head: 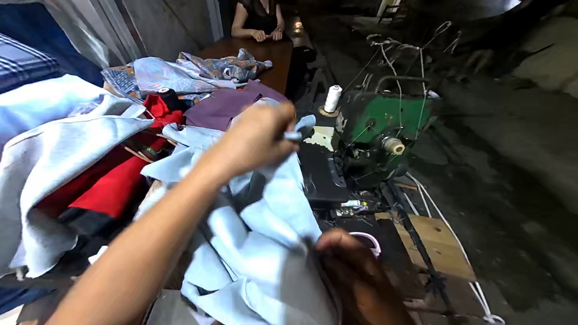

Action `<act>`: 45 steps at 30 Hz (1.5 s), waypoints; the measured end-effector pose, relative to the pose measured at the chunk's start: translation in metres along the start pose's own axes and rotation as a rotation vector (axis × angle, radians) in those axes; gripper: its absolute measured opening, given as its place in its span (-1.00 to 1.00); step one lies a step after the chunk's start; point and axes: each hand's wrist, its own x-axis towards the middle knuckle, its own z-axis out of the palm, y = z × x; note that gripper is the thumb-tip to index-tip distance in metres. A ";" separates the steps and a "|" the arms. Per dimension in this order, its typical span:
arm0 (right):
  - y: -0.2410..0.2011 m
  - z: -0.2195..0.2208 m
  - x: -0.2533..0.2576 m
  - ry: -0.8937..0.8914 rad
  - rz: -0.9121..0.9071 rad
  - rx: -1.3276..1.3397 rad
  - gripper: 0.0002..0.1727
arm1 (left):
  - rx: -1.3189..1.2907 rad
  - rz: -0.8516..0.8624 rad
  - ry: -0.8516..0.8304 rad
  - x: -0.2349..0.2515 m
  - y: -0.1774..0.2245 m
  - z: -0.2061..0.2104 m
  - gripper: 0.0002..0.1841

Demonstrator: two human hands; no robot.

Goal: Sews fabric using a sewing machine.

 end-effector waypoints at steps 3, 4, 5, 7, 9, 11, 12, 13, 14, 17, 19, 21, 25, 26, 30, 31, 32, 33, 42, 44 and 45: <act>0.002 -0.003 -0.039 0.179 0.202 -0.238 -0.77 | -0.213 -0.055 -0.300 0.018 -0.011 0.071 -0.72; -0.002 -0.002 -0.045 0.219 0.253 -0.311 -0.77 | -0.233 -0.060 -0.366 0.023 -0.007 0.082 -0.71; -0.004 -0.003 -0.050 0.230 0.276 -0.368 -0.79 | -0.231 -0.061 -0.417 0.027 -0.001 0.087 -0.71; -0.006 -0.007 -0.057 0.193 0.272 -0.418 -0.81 | -0.209 -0.063 -0.486 0.033 0.011 0.087 -0.76; -0.009 -0.010 -0.059 0.151 0.282 -0.439 -0.80 | -0.213 -0.068 -0.532 0.034 0.017 0.083 -0.82; -0.009 -0.012 -0.060 0.128 0.284 -0.429 -0.79 | -0.266 -0.087 -0.545 0.031 0.018 0.078 -0.86; -0.008 -0.014 -0.061 0.120 0.276 -0.412 -0.79 | -0.286 -0.099 -0.548 0.031 0.019 0.075 -0.87; -0.006 -0.015 -0.062 0.114 0.263 -0.397 -0.79 | -0.286 -0.105 -0.558 0.031 0.019 0.072 -0.87; -0.004 -0.017 -0.062 0.105 0.246 -0.388 -0.79 | -0.266 -0.096 -0.560 0.032 0.019 0.071 -0.87; -0.001 -0.022 -0.059 0.077 0.207 -0.431 -0.79 | -0.107 -0.034 -0.592 0.036 0.022 0.063 -0.88; -0.001 -0.024 -0.056 0.071 0.200 -0.492 -0.77 | 0.004 0.004 -0.616 0.040 0.024 0.057 -0.93; -0.003 -0.025 -0.055 0.057 0.197 -0.555 -0.76 | 0.069 0.003 -0.635 0.046 0.027 0.053 -0.88; -0.020 -0.028 -0.054 -0.071 0.219 -0.597 -0.76 | -0.011 -0.011 -0.708 0.055 0.025 0.062 -0.74; -0.021 -0.032 -0.056 -0.102 0.220 -0.594 -0.76 | -0.042 -0.022 -0.728 0.056 0.024 0.065 -0.73; -0.026 -0.042 -0.061 -0.112 0.267 -0.598 -0.74 | -0.241 -0.061 -0.751 0.059 0.011 0.073 -0.80; -0.028 -0.042 -0.062 -0.108 0.277 -0.598 -0.73 | -0.284 -0.057 -0.748 0.060 0.006 0.075 -0.82; -0.029 -0.042 -0.061 -0.107 0.285 -0.598 -0.74 | -0.314 -0.059 -0.747 0.059 0.003 0.076 -0.83; -0.031 -0.041 -0.060 -0.109 0.301 -0.601 -0.73 | -0.331 -0.062 -0.744 0.059 0.001 0.076 -0.84; 0.000 -0.051 -0.058 -0.044 0.167 -0.559 -0.73 | 0.094 0.089 -0.153 0.009 0.037 0.105 -0.95; 0.018 -0.061 -0.046 0.057 0.024 -0.629 -0.67 | 0.114 0.046 -0.140 -0.006 0.047 0.115 -0.89; 0.021 -0.064 -0.034 0.130 -0.013 -0.676 -0.64 | 0.093 0.013 -0.148 -0.012 0.051 0.117 -0.85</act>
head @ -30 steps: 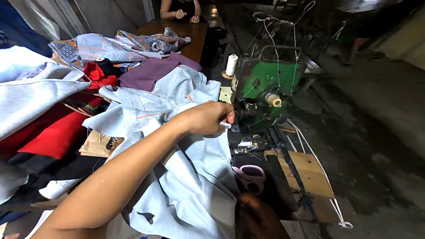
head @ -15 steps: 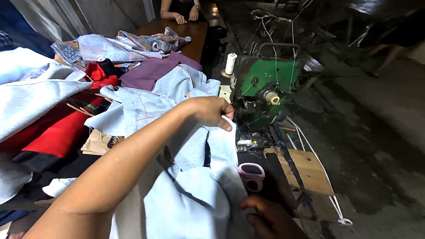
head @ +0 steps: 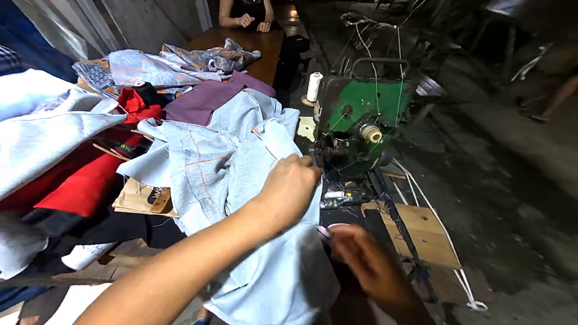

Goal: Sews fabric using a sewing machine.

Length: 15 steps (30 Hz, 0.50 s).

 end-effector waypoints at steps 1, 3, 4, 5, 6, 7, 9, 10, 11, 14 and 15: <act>-0.001 -0.001 0.016 0.079 0.019 -0.052 -0.63 | -0.026 -0.023 -0.006 -0.005 0.002 0.002 -0.79; -0.009 -0.006 0.049 0.180 0.090 -0.149 -0.66 | -0.086 -0.034 0.025 -0.012 0.000 0.009 -0.74; -0.010 -0.007 0.065 0.204 0.101 -0.188 -0.69 | -0.114 -0.027 0.060 -0.014 -0.003 0.012 -0.73; -0.010 -0.008 0.080 0.206 0.099 -0.215 -0.73 | -0.138 -0.025 0.084 -0.015 -0.005 0.014 -0.73; -0.009 -0.009 0.093 0.193 0.082 -0.245 -0.77 | -0.160 -0.028 0.095 -0.015 -0.007 0.015 -0.72; -0.006 -0.008 0.103 0.181 0.062 -0.272 -0.80 | -0.180 -0.037 0.096 -0.016 -0.008 0.015 -0.71; -0.003 -0.005 0.115 0.184 0.029 -0.310 -0.83 | -0.205 -0.071 0.080 -0.016 -0.008 0.014 -0.69; -0.001 -0.004 0.117 0.198 0.013 -0.319 -0.83 | -0.208 -0.089 0.079 -0.016 -0.007 0.014 -0.69; 0.001 -0.002 0.117 0.221 -0.007 -0.325 -0.83 | -0.211 -0.108 0.082 -0.016 -0.006 0.014 -0.68; 0.006 0.008 0.113 0.317 -0.061 -0.341 -0.82 | -0.208 -0.143 0.095 -0.013 -0.001 0.016 -0.67; 0.005 0.010 0.112 0.338 -0.062 -0.346 -0.81 | -0.201 -0.146 0.100 -0.011 0.000 0.016 -0.66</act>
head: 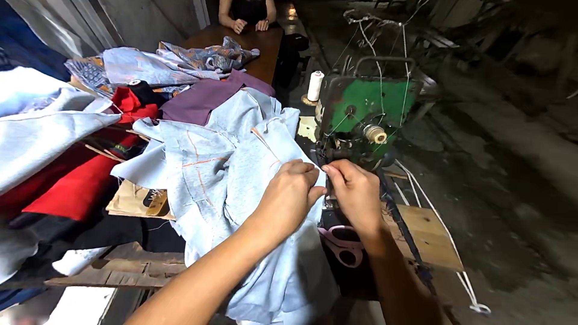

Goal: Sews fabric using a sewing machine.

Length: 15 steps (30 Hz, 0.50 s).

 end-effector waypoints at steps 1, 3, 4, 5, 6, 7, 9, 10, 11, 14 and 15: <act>-0.001 0.001 -0.001 0.018 0.001 -0.007 -0.80 | 0.009 -0.003 0.001 0.002 0.002 0.000 -0.65; -0.002 0.001 -0.001 0.041 -0.005 -0.016 -0.79 | 0.029 -0.025 -0.016 0.008 0.005 -0.002 -0.61; -0.003 0.001 0.000 0.041 -0.006 -0.020 -0.79 | 0.033 -0.039 -0.026 0.010 0.006 -0.002 -0.60; -0.003 0.000 0.002 0.041 -0.008 -0.021 -0.79 | 0.035 -0.046 -0.026 0.012 0.006 -0.003 -0.60; -0.004 -0.001 0.003 0.043 -0.009 -0.021 -0.79 | 0.037 -0.054 -0.029 0.015 0.007 -0.003 -0.61; -0.004 -0.001 0.004 0.044 -0.008 -0.023 -0.79 | 0.041 -0.059 -0.031 0.017 0.007 -0.003 -0.62; -0.005 -0.002 0.006 0.047 -0.003 -0.024 -0.79 | 0.038 -0.079 -0.053 0.022 0.008 -0.004 -0.63; -0.005 -0.002 0.006 0.045 -0.002 -0.025 -0.79 | 0.039 -0.091 -0.066 0.024 0.008 -0.004 -0.63; -0.005 -0.002 0.006 0.043 -0.003 -0.026 -0.79 | 0.040 -0.101 -0.077 0.025 0.008 -0.005 -0.63; -0.005 -0.002 0.006 0.036 -0.018 -0.034 -0.80 | 0.035 -0.109 -0.078 0.026 0.009 -0.006 -0.63; -0.004 -0.003 0.005 0.030 -0.019 -0.033 -0.81 | 0.033 -0.108 -0.075 0.026 0.009 -0.006 -0.63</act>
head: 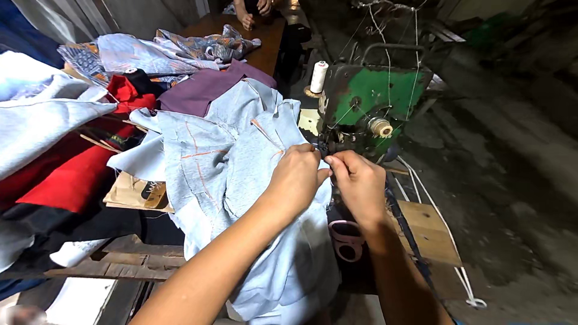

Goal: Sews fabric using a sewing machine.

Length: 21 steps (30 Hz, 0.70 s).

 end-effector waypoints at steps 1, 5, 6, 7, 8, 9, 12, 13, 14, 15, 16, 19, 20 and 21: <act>0.001 -0.001 -0.002 -0.010 0.007 0.003 -0.81 | -0.003 -0.005 -0.005 0.000 0.000 -0.001 -0.63; 0.003 -0.010 -0.020 -0.097 0.204 0.070 -0.71 | 0.004 -0.024 -0.039 0.002 0.001 -0.002 -0.61; 0.003 -0.014 -0.030 -0.137 0.258 0.097 -0.66 | 0.006 -0.031 -0.046 0.003 0.001 -0.003 -0.61; 0.001 -0.018 -0.043 -0.187 0.300 0.139 -0.62 | 0.005 -0.038 -0.056 0.004 0.001 -0.003 -0.60; -0.002 -0.022 -0.057 -0.238 0.314 0.194 -0.59 | 0.006 -0.043 -0.064 0.004 0.002 -0.003 -0.60; -0.005 -0.024 -0.072 -0.285 0.296 0.267 -0.58 | 0.011 -0.042 -0.067 0.004 0.002 -0.003 -0.60; -0.015 -0.028 -0.109 -0.374 0.333 0.656 -0.70 | 0.019 -0.048 -0.054 0.003 0.004 -0.002 -0.61; -0.013 -0.029 -0.115 -0.361 0.362 0.773 -0.75 | 0.022 -0.054 -0.048 0.003 0.005 -0.002 -0.61; -0.010 -0.030 -0.118 -0.334 0.391 0.839 -0.78 | 0.021 -0.056 -0.041 0.004 0.005 -0.001 -0.61; -0.006 -0.033 -0.119 -0.310 0.415 0.869 -0.81 | 0.027 -0.056 -0.037 0.004 0.005 0.000 -0.61; -0.003 -0.037 -0.118 -0.298 0.427 0.886 -0.82 | 0.036 -0.055 -0.035 0.005 0.006 0.001 -0.61; -0.002 -0.045 -0.110 -0.272 0.452 0.897 -0.86 | 0.041 -0.091 -0.053 0.008 0.009 0.000 -0.59; -0.003 -0.046 -0.108 -0.264 0.454 0.882 -0.84 | 0.040 -0.105 -0.062 0.009 0.009 0.000 -0.59; -0.005 -0.046 -0.106 -0.254 0.456 0.861 -0.82 | 0.040 -0.116 -0.072 0.009 0.010 0.000 -0.58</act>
